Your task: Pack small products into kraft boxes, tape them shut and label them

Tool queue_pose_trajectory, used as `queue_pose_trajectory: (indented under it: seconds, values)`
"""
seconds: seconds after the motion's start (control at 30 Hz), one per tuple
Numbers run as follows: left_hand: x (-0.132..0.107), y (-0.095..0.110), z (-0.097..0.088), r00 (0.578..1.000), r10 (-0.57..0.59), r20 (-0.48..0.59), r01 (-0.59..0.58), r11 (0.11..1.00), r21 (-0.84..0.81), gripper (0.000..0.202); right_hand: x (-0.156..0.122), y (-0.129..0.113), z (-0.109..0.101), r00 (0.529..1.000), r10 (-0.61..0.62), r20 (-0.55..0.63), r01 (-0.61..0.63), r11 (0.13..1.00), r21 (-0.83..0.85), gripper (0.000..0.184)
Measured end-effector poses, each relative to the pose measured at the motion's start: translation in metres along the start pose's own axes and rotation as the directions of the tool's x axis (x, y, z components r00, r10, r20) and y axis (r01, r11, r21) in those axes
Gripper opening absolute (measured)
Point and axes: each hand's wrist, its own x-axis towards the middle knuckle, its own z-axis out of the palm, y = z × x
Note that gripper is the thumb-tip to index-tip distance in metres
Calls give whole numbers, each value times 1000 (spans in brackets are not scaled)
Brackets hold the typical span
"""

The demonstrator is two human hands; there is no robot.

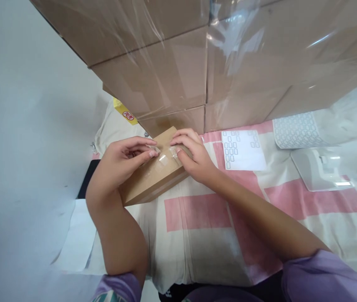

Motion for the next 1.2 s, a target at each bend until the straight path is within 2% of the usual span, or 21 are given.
queue_pose_trajectory:
  seconds: [0.17, 0.33, 0.53, 0.63, 0.73, 0.8, 0.87, 1.07, 1.2]
  values:
    - [1, -4, -1, 997, 59, 48, -61, 997, 44, 23, 0, 0, 0, 1000, 0, 2, 0, 1000, -10, 22]
    - [1, -5, -1, 994, 93, 52, -98, 991, 89, 24, 0, 3, -1, 999, -33, 16, 33, 999, -11, 22]
    - [1, -2, 1, 986, 146, 75, -161, 952, 260, 26, 0, 4, -4, 994, -91, 58, 93, 994, -50, 30]
    - [1, -2, 1, 983, 174, 57, -183, 930, 318, 27, 0, 4, -5, 979, -195, 52, 201, 971, -133, 35]
    - [2, -3, 1, 982, 184, 42, -188, 925, 331, 28, 0, 6, -6, 926, -370, 75, 377, 902, -210, 33]
    - [2, -4, 1, 982, 181, 42, -185, 928, 324, 28, 1, 7, -7, 896, -433, 103, 445, 866, -228, 30]
    - [2, -4, 1, 984, 174, 47, -180, 932, 314, 30, 1, 8, -7, 891, -437, 118, 453, 860, -233, 27]
    - [3, -5, 3, 986, 160, 54, -169, 922, 349, 34, 1, 7, -7, 922, -356, 150, 383, 895, -231, 23]
    - [3, -5, 4, 990, 136, 49, -144, 906, 399, 41, 1, 7, -7, 917, -370, 146, 395, 892, -220, 23]
